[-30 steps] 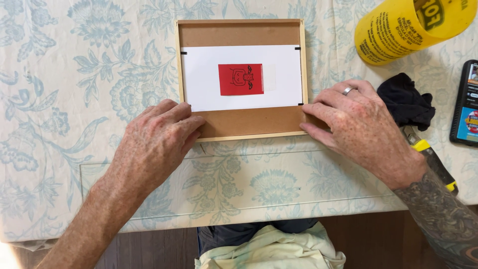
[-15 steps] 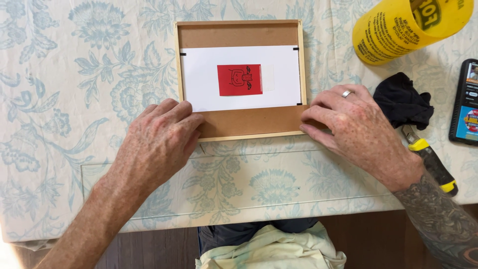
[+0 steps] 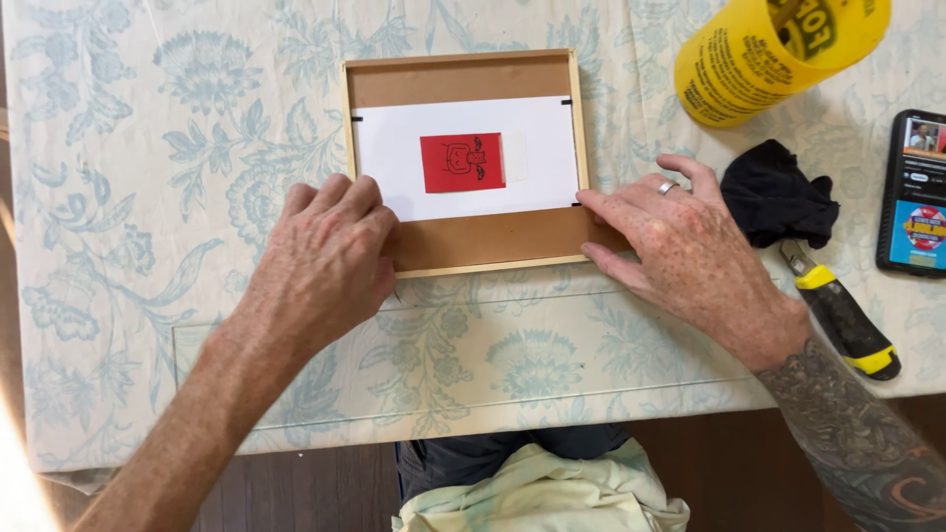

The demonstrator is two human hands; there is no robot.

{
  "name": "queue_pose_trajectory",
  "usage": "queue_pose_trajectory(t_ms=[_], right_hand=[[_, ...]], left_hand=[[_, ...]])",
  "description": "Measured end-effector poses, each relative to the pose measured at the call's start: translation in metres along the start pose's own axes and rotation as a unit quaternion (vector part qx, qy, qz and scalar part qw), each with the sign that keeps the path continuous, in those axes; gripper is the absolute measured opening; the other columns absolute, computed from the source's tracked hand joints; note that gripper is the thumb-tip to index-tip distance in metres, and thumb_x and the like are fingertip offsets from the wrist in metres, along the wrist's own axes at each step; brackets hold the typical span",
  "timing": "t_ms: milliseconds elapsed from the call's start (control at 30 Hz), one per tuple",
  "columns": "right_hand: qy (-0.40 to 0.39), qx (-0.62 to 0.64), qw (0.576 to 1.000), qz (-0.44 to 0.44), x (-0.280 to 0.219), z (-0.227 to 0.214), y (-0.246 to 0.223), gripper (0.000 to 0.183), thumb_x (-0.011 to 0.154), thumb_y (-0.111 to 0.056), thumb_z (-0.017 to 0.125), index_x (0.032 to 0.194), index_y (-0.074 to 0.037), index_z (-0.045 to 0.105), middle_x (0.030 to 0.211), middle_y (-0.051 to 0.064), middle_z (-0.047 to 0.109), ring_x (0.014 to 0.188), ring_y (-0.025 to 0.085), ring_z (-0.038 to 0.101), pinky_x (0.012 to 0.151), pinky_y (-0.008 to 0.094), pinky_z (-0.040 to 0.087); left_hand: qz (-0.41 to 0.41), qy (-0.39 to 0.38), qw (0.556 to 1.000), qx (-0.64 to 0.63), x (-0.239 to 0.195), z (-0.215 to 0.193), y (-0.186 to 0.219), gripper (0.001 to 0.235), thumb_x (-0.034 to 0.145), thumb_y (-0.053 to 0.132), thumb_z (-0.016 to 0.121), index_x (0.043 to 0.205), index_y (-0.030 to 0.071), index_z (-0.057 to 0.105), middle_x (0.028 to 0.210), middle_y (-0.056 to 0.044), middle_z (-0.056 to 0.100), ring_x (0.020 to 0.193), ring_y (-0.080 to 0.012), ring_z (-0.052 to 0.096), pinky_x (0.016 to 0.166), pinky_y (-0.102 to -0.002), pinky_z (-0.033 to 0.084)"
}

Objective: The person wipes a picture frame with a black cloth, then measures and cuts brown paper tape with a utility knife. They apply glue to the tape with a brush and attach it to the frame edges, smoothing it with the cloth. The process is repeated for multiple sides of the frame.

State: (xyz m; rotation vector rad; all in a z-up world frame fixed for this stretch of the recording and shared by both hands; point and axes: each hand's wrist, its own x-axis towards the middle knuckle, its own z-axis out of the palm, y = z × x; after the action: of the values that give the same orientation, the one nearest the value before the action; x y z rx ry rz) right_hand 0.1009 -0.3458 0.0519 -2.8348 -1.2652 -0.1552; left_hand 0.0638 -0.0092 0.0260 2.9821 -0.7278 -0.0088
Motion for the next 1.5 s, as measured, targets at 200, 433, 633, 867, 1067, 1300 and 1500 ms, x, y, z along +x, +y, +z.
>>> queue_pose_trajectory(t_ms=[200, 433, 633, 867, 1067, 1300, 1500], right_hand=[[0.062, 0.036, 0.993, 0.097, -0.027, -0.011, 0.001, 0.046, 0.095, -0.032, 0.078, 0.133, -0.008, 0.070, 0.125, 0.012, 0.075, 0.118, 0.026, 0.068, 0.110, 0.058, 0.045], [0.123, 0.075, 0.958, 0.247, -0.049, -0.002, 0.003, 0.056, 0.090, -0.033, 0.085, 0.133, 0.000, 0.070, 0.122, 0.015, 0.059, 0.109, 0.035, 0.059, 0.093, 0.050, 0.050], [0.169, 0.202, 0.937, 0.230, -0.046, -0.002, 0.013, 0.045, 0.095, -0.019, 0.076, 0.133, 0.003, 0.065, 0.128, 0.017, 0.060, 0.118, 0.033, 0.060, 0.100, 0.047, 0.049], [0.185, 0.386, 0.884, 0.188, -0.040, 0.022, 0.042, 0.032, 0.105, -0.022, 0.063, 0.134, -0.011, 0.068, 0.130, 0.011, 0.066, 0.122, 0.031, 0.065, 0.094, 0.042, 0.055], [0.184, 0.482, 0.838, 0.179, -0.025, 0.017, 0.031, 0.025, 0.109, -0.010, 0.052, 0.124, 0.000, 0.069, 0.116, 0.024, 0.071, 0.111, 0.041, 0.069, 0.088, 0.050, 0.059], [0.195, 0.404, 0.887, 0.110, -0.076, -0.022, -0.005, 0.018, 0.099, -0.009, 0.066, 0.115, -0.002, 0.068, 0.118, 0.014, 0.072, 0.114, 0.027, 0.069, 0.104, 0.039, 0.057], [0.157, 0.469, 0.852, 0.170, -0.108, -0.025, -0.025, 0.037, 0.081, -0.017, 0.083, 0.115, -0.008, 0.071, 0.124, 0.009, 0.072, 0.121, 0.023, 0.066, 0.108, 0.037, 0.052]], left_hand=[[0.033, -0.066, 0.997, 0.026, 0.052, 0.008, 0.063, 0.020, 0.091, 0.016, 0.075, 0.110, 0.013, 0.073, 0.104, -0.005, 0.064, 0.097, -0.0240, 0.059, 0.100, -0.048, 0.046], [0.027, 0.044, 0.998, -0.042, 0.096, 0.035, 0.118, 0.018, 0.093, 0.024, 0.066, 0.101, 0.009, 0.067, 0.103, -0.010, 0.059, 0.090, -0.0305, 0.059, 0.074, -0.046, 0.048], [-0.061, -0.076, 0.973, -0.210, 0.110, 0.007, 0.116, 0.017, 0.093, 0.025, 0.068, 0.106, 0.014, 0.068, 0.094, -0.001, 0.074, 0.086, -0.0213, 0.071, 0.083, -0.043, 0.052], [-0.104, -0.140, 0.853, -0.492, 0.078, -0.028, 0.118, 0.035, 0.081, 0.022, 0.074, 0.114, 0.013, 0.077, 0.089, -0.007, 0.081, 0.084, -0.0202, 0.077, 0.078, -0.037, 0.061], [-0.214, -0.015, 0.599, -0.771, 0.012, 0.021, 0.194, 0.037, 0.083, 0.014, 0.085, 0.116, 0.004, 0.073, 0.090, -0.002, 0.074, 0.088, -0.0097, 0.070, 0.079, -0.026, 0.061], [-0.185, 0.074, 0.580, -0.790, -0.004, 0.036, 0.227, 0.022, 0.095, 0.013, 0.073, 0.114, 0.004, 0.067, 0.104, -0.002, 0.072, 0.087, -0.0076, 0.065, 0.082, -0.024, 0.055], [-0.152, 0.098, 0.557, -0.811, 0.011, 0.029, 0.231, 0.019, 0.095, 0.005, 0.073, 0.111, 0.003, 0.064, 0.107, -0.007, 0.074, 0.099, -0.0134, 0.071, 0.092, -0.027, 0.058]])
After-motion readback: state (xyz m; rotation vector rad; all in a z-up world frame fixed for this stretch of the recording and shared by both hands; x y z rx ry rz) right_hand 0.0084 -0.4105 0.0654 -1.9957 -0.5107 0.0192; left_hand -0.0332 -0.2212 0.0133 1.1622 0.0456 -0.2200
